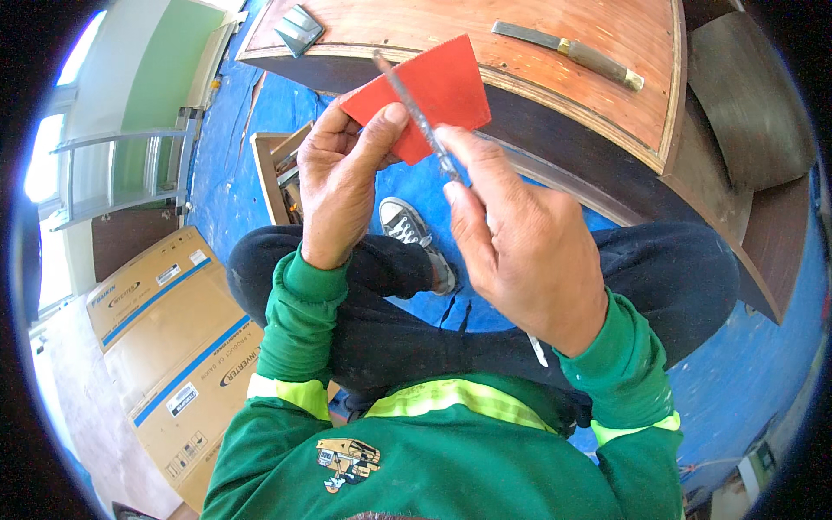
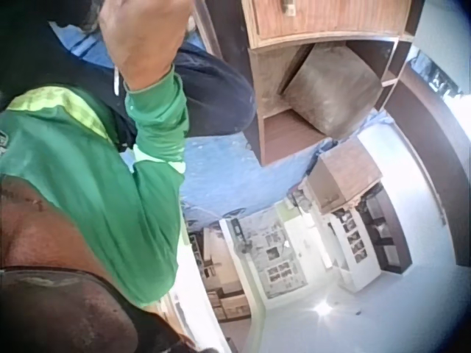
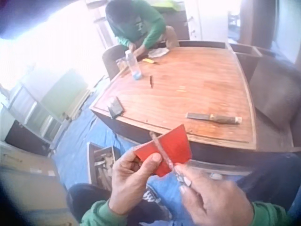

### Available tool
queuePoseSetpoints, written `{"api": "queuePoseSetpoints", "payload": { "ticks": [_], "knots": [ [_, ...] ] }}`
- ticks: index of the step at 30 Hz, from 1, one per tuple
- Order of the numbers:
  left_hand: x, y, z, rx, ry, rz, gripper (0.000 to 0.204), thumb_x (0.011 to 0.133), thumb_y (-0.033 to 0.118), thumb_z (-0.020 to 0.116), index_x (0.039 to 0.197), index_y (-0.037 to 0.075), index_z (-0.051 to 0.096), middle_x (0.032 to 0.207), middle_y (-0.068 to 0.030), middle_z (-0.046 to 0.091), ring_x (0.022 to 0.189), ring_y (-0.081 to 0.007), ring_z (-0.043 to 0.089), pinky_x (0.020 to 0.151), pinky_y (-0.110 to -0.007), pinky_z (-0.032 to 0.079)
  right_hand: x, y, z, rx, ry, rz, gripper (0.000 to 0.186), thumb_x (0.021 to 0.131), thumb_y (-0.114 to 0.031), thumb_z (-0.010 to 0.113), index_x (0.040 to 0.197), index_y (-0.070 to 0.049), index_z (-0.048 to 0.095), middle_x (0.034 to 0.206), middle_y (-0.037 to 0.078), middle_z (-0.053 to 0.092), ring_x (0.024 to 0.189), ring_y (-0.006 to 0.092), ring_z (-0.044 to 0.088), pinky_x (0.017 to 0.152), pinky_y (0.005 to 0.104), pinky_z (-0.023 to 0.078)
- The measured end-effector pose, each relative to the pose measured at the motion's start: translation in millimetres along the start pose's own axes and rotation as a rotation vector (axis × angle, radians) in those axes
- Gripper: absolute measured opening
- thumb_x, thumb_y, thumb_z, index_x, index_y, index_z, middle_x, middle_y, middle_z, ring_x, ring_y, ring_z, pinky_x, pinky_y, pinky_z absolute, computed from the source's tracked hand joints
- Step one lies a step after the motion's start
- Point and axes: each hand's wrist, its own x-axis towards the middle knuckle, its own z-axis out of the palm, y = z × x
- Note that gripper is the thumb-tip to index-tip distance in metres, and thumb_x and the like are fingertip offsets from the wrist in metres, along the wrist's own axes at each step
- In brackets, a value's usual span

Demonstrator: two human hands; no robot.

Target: The person sits on the floor and sharpens a metal chisel using a red sanding block. They hold the sanding block in one hand and the chisel in the other, rubbing the blade against the abrasive surface repeatedly.

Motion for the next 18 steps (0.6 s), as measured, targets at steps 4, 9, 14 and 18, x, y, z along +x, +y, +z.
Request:
{"api": "queuePoseSetpoints", "payload": {
  "ticks": [4,9,14,18],
  "knots": [
    [-2,-3,-2,-0.045,-0.046,0.015,0.025,0.108,0.013,0.067,0.126,-0.004,0.067,0.110,-0.0079,0.075,0.097,-0.0116,0.071,0.088,-0.029,0.060,-2,-7,1,-0.102,-0.070,-0.080,0.045,0.097,0.006,0.066,0.142,0.000,0.064,0.106,0.022,0.077,0.082,0.0248,0.077,0.073,0.0369,0.059],
    [-3,-1,-5,-0.034,-0.084,0.026,0.026,0.108,0.012,0.066,0.126,-0.006,0.067,0.107,-0.0089,0.076,0.097,-0.0118,0.071,0.091,-0.030,0.060,-1,-13,-1,-0.207,-0.124,-0.111,0.048,0.095,0.009,0.067,0.142,-0.001,0.066,0.118,0.023,0.076,0.091,0.0277,0.079,0.080,0.0370,0.060],
    [-3,1,-7,0.002,-0.067,0.038,0.026,0.108,0.012,0.067,0.125,-0.007,0.070,0.102,-0.0072,0.076,0.092,-0.0083,0.068,0.084,-0.026,0.057,0,-12,2,-0.217,-0.123,-0.126,0.050,0.094,0.009,0.068,0.143,-0.001,0.066,0.119,0.024,0.077,0.096,0.0294,0.079,0.082,0.0358,0.061],
    [-2,2,-4,0.010,-0.057,0.030,0.027,0.108,0.013,0.067,0.126,-0.007,0.071,0.102,-0.0067,0.077,0.091,-0.0075,0.067,0.083,-0.026,0.057,1,-1,6,-0.237,-0.061,-0.222,0.055,0.091,0.005,0.072,0.145,-0.003,0.063,0.112,0.021,0.077,0.085,0.0295,0.077,0.073,0.0393,0.060]
  ]
}}
